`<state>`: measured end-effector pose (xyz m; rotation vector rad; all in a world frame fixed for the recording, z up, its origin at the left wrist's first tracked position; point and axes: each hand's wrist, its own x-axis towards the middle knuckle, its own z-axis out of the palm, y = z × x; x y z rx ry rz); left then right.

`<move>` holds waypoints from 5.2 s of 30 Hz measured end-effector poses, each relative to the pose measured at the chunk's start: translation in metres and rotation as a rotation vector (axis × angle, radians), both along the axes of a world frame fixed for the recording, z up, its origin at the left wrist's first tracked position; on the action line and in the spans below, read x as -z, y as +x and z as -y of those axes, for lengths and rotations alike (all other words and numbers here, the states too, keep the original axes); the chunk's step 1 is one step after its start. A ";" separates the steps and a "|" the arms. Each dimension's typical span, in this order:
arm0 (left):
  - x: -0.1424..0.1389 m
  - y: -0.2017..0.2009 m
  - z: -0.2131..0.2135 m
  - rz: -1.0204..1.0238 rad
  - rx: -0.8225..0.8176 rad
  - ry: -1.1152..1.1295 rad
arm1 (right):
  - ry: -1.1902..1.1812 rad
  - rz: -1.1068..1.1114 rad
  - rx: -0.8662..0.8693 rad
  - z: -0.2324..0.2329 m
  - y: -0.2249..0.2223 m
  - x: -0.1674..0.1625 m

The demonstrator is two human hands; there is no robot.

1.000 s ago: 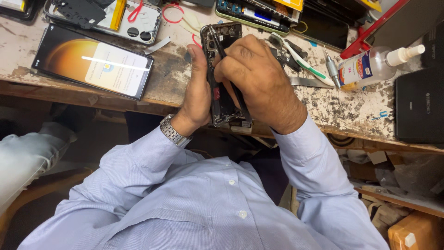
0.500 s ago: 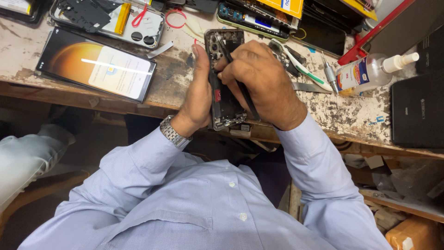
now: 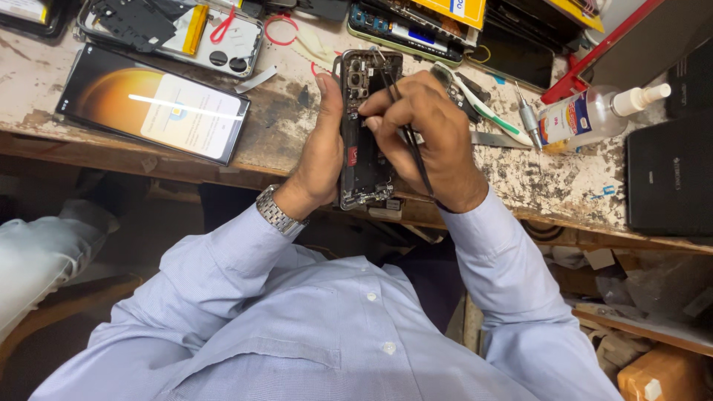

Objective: The person holds a disassembled smartphone and uses a black pry tool to work around the phone's internal frame and camera area. They briefly handle a yellow Meecoo adhesive box, then continue prying at the phone's edges and internals on the cluttered workbench.

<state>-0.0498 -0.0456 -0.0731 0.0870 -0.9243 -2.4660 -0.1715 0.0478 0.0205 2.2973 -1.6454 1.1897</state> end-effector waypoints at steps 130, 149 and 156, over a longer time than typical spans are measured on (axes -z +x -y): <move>-0.002 -0.011 -0.020 -0.077 -0.466 -0.033 | 0.098 0.089 0.468 -0.056 0.036 0.037; -0.004 -0.015 -0.011 -0.188 -0.260 0.025 | 0.212 1.487 -0.031 -0.082 0.005 0.072; -0.021 -0.025 -0.011 0.042 -0.403 -0.194 | -0.001 1.216 0.091 -0.089 0.015 0.081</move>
